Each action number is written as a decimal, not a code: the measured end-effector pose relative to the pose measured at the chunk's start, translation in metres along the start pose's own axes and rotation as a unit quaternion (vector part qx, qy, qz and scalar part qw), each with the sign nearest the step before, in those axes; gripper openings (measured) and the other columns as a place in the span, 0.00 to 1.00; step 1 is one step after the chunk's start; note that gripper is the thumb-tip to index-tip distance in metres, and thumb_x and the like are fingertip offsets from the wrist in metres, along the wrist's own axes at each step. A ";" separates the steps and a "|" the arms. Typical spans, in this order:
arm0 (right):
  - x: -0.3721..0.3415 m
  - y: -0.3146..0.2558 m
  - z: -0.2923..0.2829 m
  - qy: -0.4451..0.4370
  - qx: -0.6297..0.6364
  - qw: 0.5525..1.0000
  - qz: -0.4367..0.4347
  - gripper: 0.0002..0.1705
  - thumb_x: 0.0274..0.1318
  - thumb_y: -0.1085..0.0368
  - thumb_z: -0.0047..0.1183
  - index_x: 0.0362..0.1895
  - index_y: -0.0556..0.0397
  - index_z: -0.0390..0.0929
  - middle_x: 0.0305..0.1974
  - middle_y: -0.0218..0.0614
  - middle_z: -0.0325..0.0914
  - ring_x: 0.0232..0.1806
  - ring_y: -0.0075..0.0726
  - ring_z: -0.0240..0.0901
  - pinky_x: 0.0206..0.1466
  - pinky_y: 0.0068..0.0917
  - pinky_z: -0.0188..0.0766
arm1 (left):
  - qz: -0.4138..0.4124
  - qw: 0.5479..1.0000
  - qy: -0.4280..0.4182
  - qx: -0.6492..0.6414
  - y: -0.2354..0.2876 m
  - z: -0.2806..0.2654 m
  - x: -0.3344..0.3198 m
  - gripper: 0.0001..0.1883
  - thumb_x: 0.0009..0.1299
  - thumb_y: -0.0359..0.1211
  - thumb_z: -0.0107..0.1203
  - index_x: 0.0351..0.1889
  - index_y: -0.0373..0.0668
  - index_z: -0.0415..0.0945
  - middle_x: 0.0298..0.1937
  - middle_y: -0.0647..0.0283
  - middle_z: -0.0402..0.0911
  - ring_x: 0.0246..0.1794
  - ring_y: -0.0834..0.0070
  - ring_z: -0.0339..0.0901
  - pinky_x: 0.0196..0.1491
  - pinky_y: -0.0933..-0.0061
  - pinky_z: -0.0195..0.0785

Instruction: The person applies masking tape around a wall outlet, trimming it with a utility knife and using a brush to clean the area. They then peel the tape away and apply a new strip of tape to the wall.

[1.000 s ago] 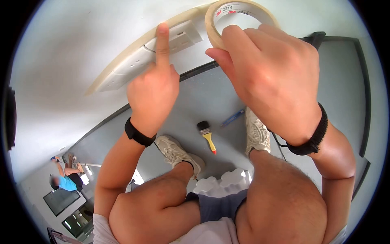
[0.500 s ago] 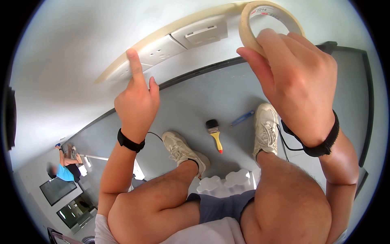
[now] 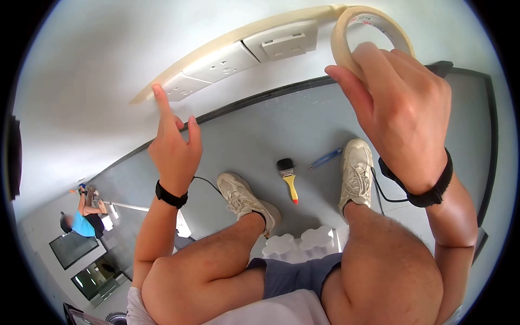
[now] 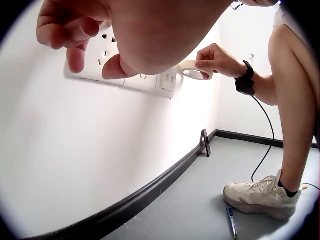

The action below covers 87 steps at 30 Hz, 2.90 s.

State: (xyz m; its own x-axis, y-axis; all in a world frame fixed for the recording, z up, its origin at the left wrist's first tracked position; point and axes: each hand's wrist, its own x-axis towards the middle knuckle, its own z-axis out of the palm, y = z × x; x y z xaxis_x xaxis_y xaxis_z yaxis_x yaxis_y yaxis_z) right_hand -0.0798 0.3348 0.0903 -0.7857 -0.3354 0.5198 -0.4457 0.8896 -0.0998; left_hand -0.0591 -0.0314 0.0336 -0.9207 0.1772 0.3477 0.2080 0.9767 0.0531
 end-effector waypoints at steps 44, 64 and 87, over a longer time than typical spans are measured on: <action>0.002 -0.002 0.006 -0.001 0.026 1.000 0.005 0.18 0.57 0.61 0.79 0.32 0.51 0.79 0.22 0.31 0.77 0.21 0.39 0.74 0.24 0.35 0.68 | -0.138 0.971 0.050 -0.188 0.008 -0.001 0.000 0.38 0.74 0.21 0.59 0.82 0.37 0.56 0.29 0.67 0.70 0.28 0.78 0.66 0.35 0.75 0.65; -0.006 -0.004 0.028 0.036 0.073 0.997 -0.008 0.21 0.55 0.60 0.79 0.30 0.47 0.74 0.20 0.27 0.72 0.21 0.35 0.72 0.21 0.35 0.66 | 0.097 0.927 -0.133 -0.337 0.061 -0.012 0.005 0.24 0.71 0.30 0.70 0.65 0.43 0.82 0.65 0.53 0.80 0.57 0.62 0.81 0.51 0.67 0.78; -0.078 -0.006 0.060 -0.086 0.274 0.922 -0.260 0.14 0.57 0.62 0.70 0.28 0.49 0.76 0.27 0.34 0.79 0.24 0.40 0.77 0.22 0.33 0.67 | -0.031 0.607 -0.323 -0.725 0.136 0.007 0.068 0.23 0.92 0.43 0.48 0.75 0.37 0.70 0.70 0.54 0.83 0.69 0.71 0.79 0.70 0.61 0.73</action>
State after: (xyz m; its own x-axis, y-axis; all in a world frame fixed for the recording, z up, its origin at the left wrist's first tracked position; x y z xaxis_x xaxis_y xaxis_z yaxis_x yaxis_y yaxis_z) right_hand -0.0415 0.3371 -0.0012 -0.4411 -0.7583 0.4800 -0.8936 0.3215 -0.3134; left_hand -0.0951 0.1147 0.0583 -0.7817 0.6135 -0.1121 -0.1933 -0.0675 0.9788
